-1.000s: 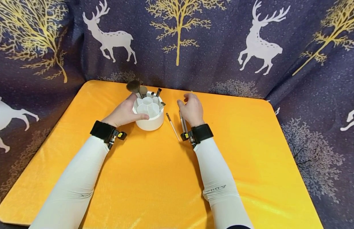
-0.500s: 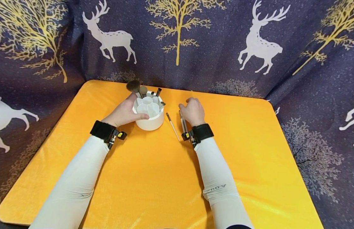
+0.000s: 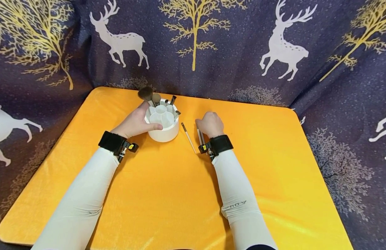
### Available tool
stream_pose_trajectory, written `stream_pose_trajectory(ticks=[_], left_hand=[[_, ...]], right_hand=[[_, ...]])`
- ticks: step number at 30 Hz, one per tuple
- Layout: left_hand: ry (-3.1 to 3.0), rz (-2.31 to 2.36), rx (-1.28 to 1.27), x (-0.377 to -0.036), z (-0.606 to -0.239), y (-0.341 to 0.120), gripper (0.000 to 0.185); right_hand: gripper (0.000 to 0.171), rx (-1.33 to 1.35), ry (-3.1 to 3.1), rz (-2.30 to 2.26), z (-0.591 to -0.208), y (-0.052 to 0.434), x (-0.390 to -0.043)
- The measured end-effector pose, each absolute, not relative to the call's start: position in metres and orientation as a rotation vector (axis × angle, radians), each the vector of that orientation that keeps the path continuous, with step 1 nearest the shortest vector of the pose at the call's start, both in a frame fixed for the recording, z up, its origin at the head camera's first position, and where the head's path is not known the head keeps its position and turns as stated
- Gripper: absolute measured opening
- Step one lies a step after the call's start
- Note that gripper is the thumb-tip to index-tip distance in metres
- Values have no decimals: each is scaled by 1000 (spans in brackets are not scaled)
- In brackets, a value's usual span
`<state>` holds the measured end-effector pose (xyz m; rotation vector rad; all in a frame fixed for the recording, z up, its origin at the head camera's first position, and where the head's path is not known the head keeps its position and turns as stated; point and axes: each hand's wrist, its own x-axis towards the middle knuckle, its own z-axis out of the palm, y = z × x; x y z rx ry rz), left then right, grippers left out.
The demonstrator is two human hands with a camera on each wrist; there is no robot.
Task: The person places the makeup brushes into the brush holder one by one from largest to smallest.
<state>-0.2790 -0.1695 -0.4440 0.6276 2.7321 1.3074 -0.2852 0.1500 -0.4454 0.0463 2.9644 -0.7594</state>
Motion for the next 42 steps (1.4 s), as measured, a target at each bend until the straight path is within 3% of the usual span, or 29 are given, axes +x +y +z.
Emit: stream_pose_trajectory(ticks=[42], left_hand=[[2740,1308,647,-280,-444,-169,120]], right_hand=[[46,66,2932,-619,-449,145,-285]])
